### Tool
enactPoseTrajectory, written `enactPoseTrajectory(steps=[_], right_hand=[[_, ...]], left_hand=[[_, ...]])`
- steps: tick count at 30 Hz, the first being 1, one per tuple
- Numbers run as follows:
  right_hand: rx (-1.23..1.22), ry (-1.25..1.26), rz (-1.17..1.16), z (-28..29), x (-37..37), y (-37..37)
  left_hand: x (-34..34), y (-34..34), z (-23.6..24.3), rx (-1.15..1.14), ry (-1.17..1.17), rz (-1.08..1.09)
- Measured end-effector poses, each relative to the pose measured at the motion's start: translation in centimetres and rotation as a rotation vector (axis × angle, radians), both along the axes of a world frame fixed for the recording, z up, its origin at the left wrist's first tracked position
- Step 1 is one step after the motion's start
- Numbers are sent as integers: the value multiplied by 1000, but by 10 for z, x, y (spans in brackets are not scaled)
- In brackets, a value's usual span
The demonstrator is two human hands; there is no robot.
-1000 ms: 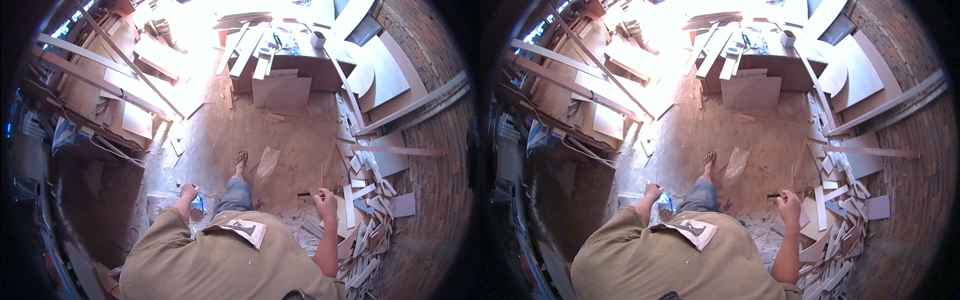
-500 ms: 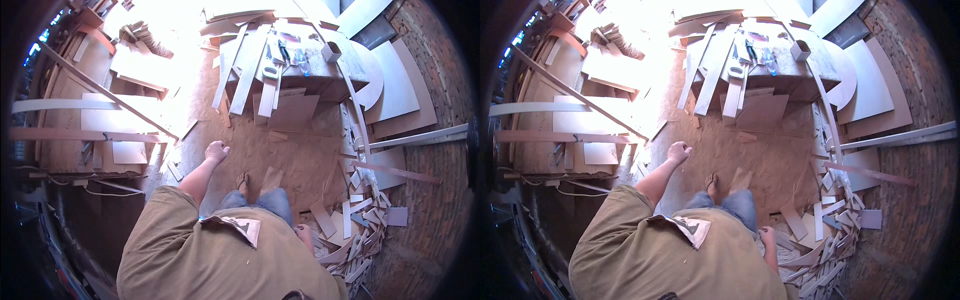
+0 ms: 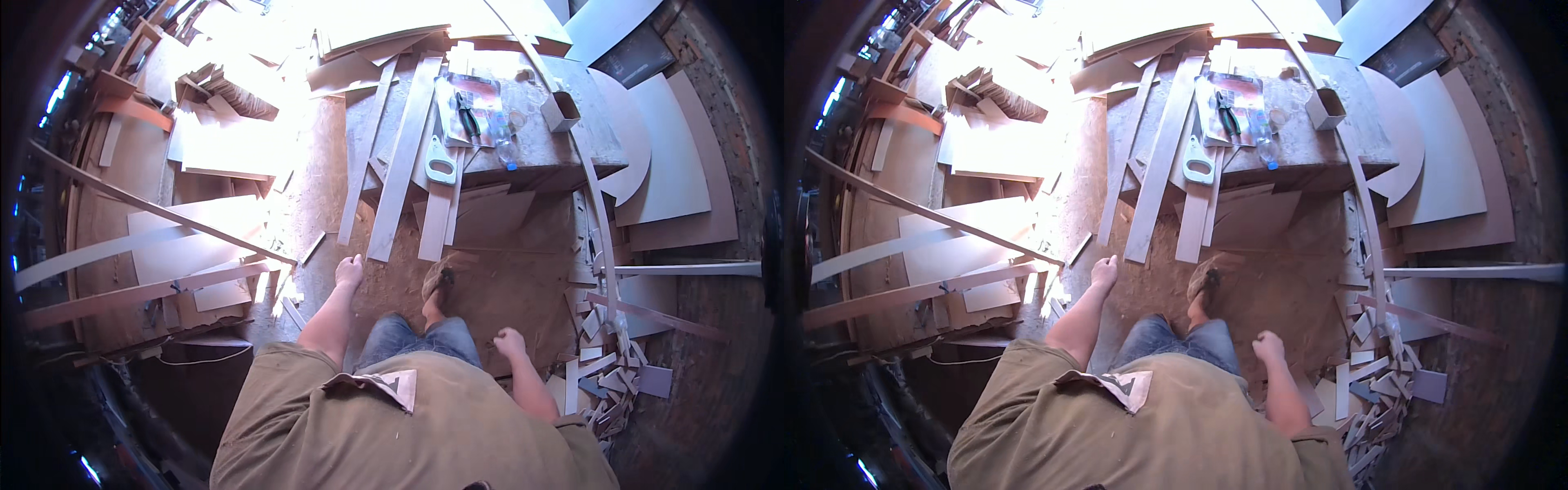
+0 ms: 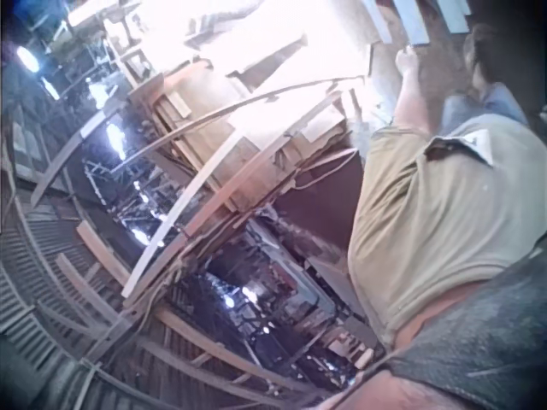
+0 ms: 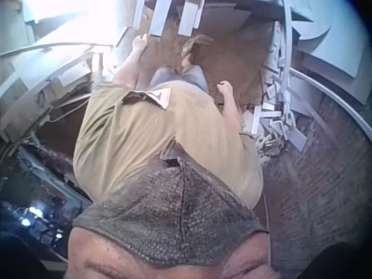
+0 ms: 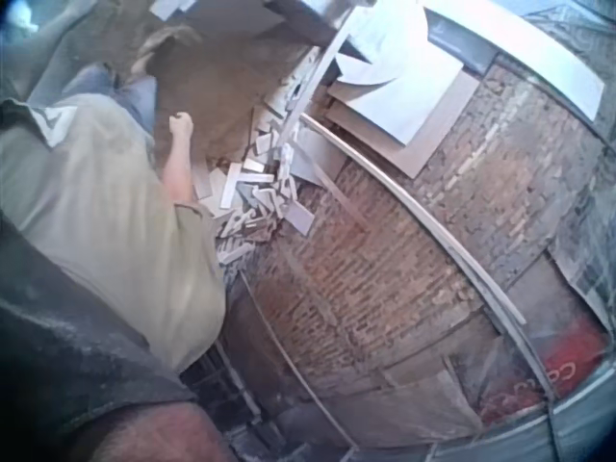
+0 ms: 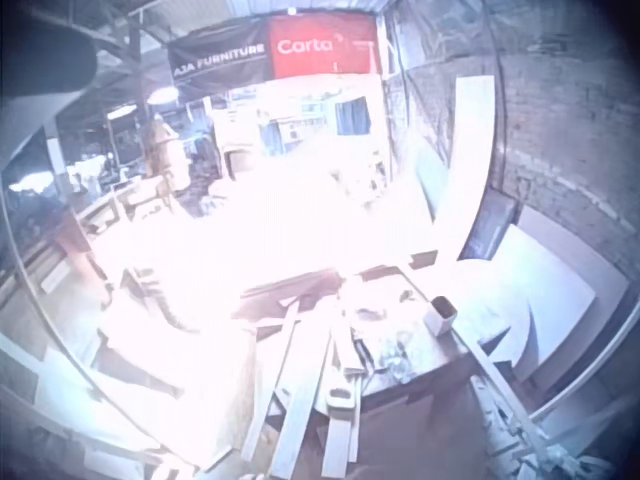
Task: The person cuts several thin strips of wood using a table saw, then moves across the workshop and handles more wood pieces.
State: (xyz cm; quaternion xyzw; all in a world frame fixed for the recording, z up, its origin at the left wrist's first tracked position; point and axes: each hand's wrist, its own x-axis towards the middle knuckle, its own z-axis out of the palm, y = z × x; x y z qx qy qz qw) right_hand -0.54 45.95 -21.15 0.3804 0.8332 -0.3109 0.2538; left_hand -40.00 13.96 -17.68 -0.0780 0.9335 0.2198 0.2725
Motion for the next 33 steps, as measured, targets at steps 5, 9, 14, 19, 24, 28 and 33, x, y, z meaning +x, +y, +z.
enactPoseTrajectory(steps=[5,9,14,19,24,28,33], right_hand=[[-168,274,-125,51,-150,11],[-461,351,-449,63,-185,-8],[-301,165,-369,39,-112,-22],[-66,-254,-421,36,4,-50],[-264,-394,-749,54,18,-111],[-148,-92,-687,60,-36,-167],[-181,11,-567,62,-76,-200]], left_hand=[[-30,4,-34,91,-57,100],[-53,11,-55,160,-234,173],[-74,27,-65,438,-840,358],[-79,33,-40,584,-956,293],[-78,33,-17,786,-684,13],[-84,37,26,462,-59,-463],[-106,26,74,124,118,-492]])
